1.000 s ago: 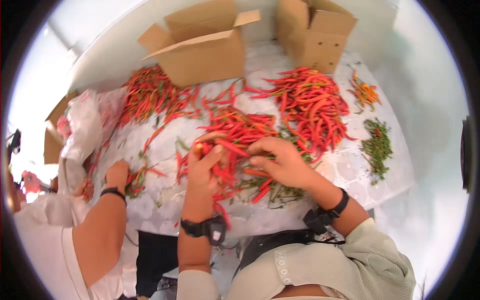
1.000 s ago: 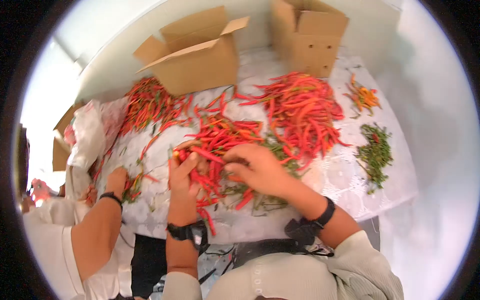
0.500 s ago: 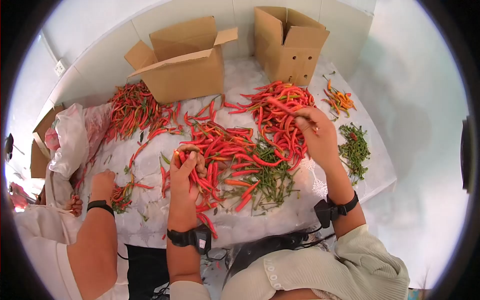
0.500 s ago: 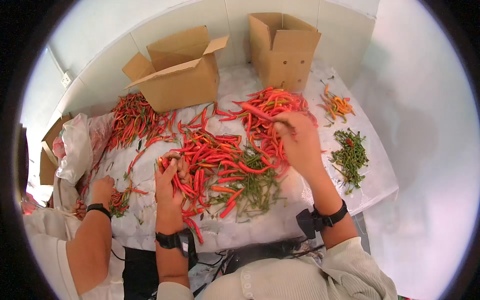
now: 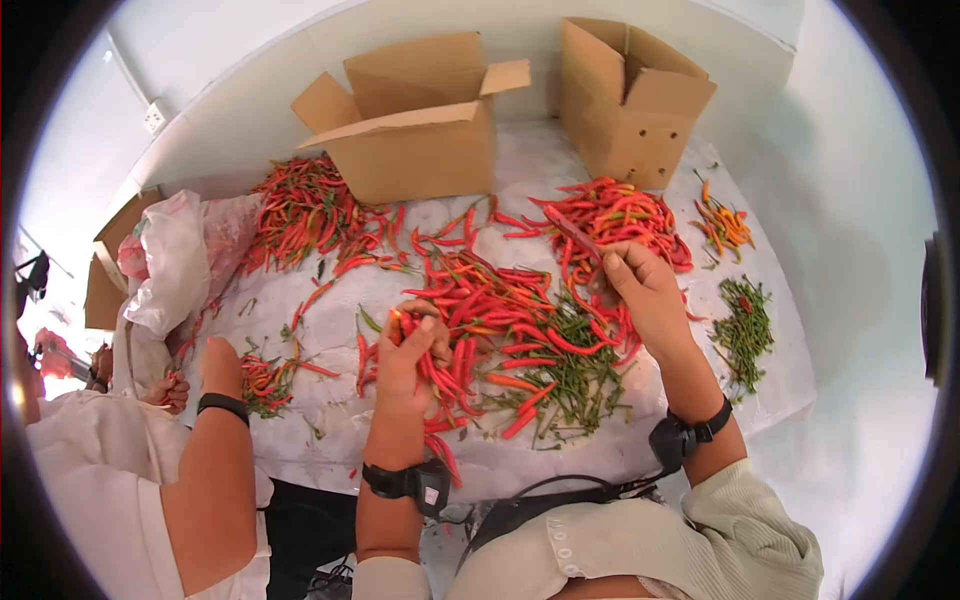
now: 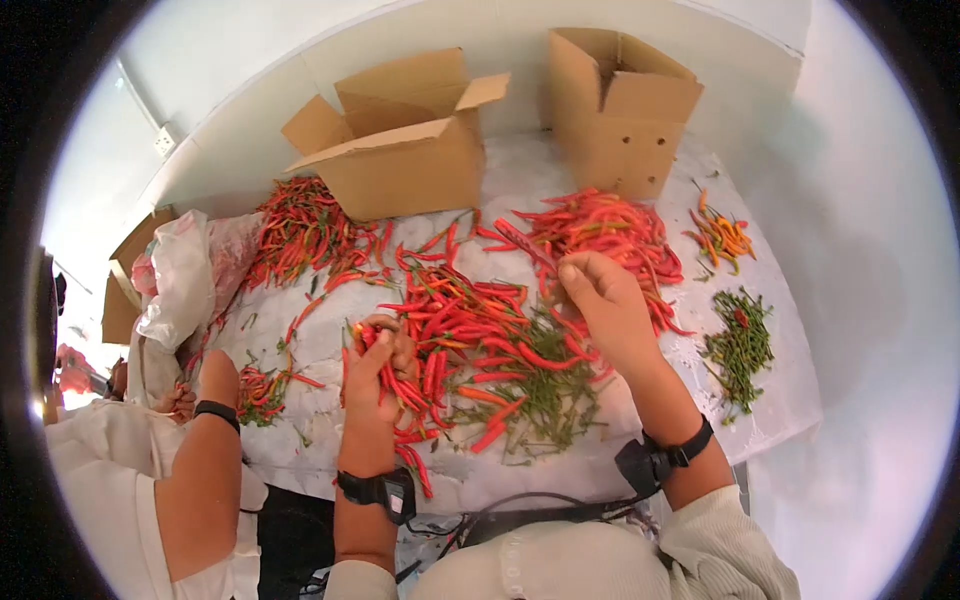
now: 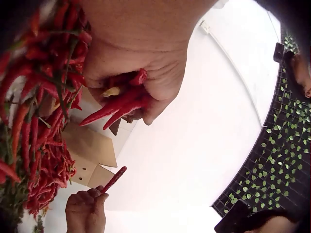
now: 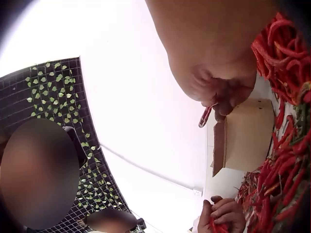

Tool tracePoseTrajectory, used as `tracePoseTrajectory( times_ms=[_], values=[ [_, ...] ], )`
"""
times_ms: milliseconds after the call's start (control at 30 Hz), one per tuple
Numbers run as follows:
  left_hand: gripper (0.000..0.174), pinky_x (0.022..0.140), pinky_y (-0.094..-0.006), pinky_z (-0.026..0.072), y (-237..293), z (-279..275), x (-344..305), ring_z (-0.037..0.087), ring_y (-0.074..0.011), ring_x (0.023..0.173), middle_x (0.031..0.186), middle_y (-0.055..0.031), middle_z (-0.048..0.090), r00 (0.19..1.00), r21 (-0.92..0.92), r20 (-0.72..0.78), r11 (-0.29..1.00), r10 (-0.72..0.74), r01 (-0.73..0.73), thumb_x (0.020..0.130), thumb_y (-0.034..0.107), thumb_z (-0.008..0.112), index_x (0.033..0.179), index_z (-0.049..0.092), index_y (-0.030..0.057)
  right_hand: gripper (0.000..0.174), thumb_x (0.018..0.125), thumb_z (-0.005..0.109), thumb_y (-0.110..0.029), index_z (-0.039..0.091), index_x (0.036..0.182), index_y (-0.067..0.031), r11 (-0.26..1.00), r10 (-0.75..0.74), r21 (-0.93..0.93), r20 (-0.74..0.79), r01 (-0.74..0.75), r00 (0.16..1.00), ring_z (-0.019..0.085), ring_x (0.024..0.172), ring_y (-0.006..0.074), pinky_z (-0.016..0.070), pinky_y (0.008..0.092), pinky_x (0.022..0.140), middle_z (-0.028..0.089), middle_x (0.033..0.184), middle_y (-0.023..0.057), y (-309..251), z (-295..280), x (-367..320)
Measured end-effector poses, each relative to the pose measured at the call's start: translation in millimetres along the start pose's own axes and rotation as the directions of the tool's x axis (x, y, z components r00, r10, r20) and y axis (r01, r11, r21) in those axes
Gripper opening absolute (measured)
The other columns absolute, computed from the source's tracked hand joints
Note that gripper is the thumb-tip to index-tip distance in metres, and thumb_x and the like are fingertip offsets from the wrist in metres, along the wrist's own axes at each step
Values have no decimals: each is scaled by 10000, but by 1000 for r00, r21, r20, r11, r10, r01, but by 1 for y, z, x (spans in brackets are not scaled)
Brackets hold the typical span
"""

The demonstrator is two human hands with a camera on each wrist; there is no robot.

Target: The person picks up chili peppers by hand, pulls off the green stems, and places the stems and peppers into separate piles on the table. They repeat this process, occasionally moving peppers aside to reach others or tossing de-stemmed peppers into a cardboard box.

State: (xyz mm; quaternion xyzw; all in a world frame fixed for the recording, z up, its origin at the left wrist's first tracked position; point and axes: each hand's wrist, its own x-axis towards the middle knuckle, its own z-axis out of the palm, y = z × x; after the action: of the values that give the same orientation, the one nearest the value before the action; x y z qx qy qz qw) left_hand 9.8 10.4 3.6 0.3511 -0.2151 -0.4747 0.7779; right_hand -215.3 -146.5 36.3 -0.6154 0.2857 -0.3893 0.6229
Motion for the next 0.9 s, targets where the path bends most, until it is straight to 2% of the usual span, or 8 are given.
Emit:
tracePoseTrajectory(
  times_ms=[133, 267, 300, 400, 533, 633, 833, 900],
  values=[
    [166, 463, -232, 391, -3, 1, 0, 486, -108, 536, 640, -52, 523, 1000, 81, -12, 996, -24, 25, 813, 71, 622, 941, 525, 27, 165, 911, 536, -187, 537, 983, -38, 999, -13, -32, -23, 12, 1000, 553, 692, 67, 421, 201, 579, 612, 788, 19, -10, 9, 8],
    [181, 495, -228, 420, -3, 3, -1, 518, -114, 566, 665, -50, 533, 998, 48, 9, 997, -55, 54, 793, 29, 630, 942, 527, 21, 191, 901, 544, -167, 506, 1031, -33, 977, -213, 7, -85, 214, 973, 562, 707, 79, 424, 206, 585, 618, 809, 34, -49, 20, 21],
    [171, 450, -220, 363, -4, 2, 0, 467, -108, 577, 667, -44, 505, 999, 105, 4, 994, -43, 42, 803, 75, 627, 939, 526, 50, 175, 899, 537, -134, 500, 1035, -32, 969, -247, -32, -90, 245, 965, 569, 723, 85, 426, 210, 593, 612, 820, 37, -62, 21, 24],
    [173, 449, -222, 361, -2, 3, -1, 469, -108, 579, 665, -43, 504, 999, 74, 3, 996, -48, 48, 804, 77, 630, 939, 526, 50, 164, 892, 538, -111, 505, 1031, -29, 889, -458, -87, -124, 450, 880, 575, 734, 90, 429, 215, 597, 606, 830, 37, -93, 35, 40],
    [169, 453, -223, 354, -1, 2, -1, 445, -102, 574, 675, -40, 498, 998, 65, -28, 996, -53, 55, 806, 80, 630, 934, 523, 53, 177, 877, 568, -120, 519, 1016, -22, 836, -544, -4, -134, 549, 828, 576, 736, 87, 430, 224, 590, 607, 838, 39, -116, 59, 63],
    [158, 456, -223, 344, 1, -1, 0, 426, -98, 572, 685, -31, 487, 998, 49, -23, 997, -50, 51, 812, 78, 625, 929, 520, 56, 175, 885, 564, -142, 526, 1010, -26, 777, -625, -25, -158, 630, 765, 509, 631, 64, 383, 191, 539, 622, 785, 47, -118, 80, 91],
    [144, 463, -217, 336, 3, 0, 2, 414, -89, 571, 690, -9, 461, 997, 16, -54, 998, -61, 62, 821, 72, 614, 927, 517, 62, 268, 882, 575, -230, 533, 1050, -25, 777, -624, -180, -101, 603, 775, 519, 636, 73, 408, 205, 560, 643, 858, 77, -116, 118, 167],
    [140, 466, -215, 339, 3, -2, 3, 416, -87, 573, 691, -6, 458, 997, 35, -47, 997, -66, 67, 823, 76, 613, 926, 518, 65, 285, 882, 557, -241, 545, 1045, -7, 824, -511, -297, -21, 482, 859, 545, 638, 88, 441, 232, 587, 630, 841, 91, -105, 130, 205]
  ],
)
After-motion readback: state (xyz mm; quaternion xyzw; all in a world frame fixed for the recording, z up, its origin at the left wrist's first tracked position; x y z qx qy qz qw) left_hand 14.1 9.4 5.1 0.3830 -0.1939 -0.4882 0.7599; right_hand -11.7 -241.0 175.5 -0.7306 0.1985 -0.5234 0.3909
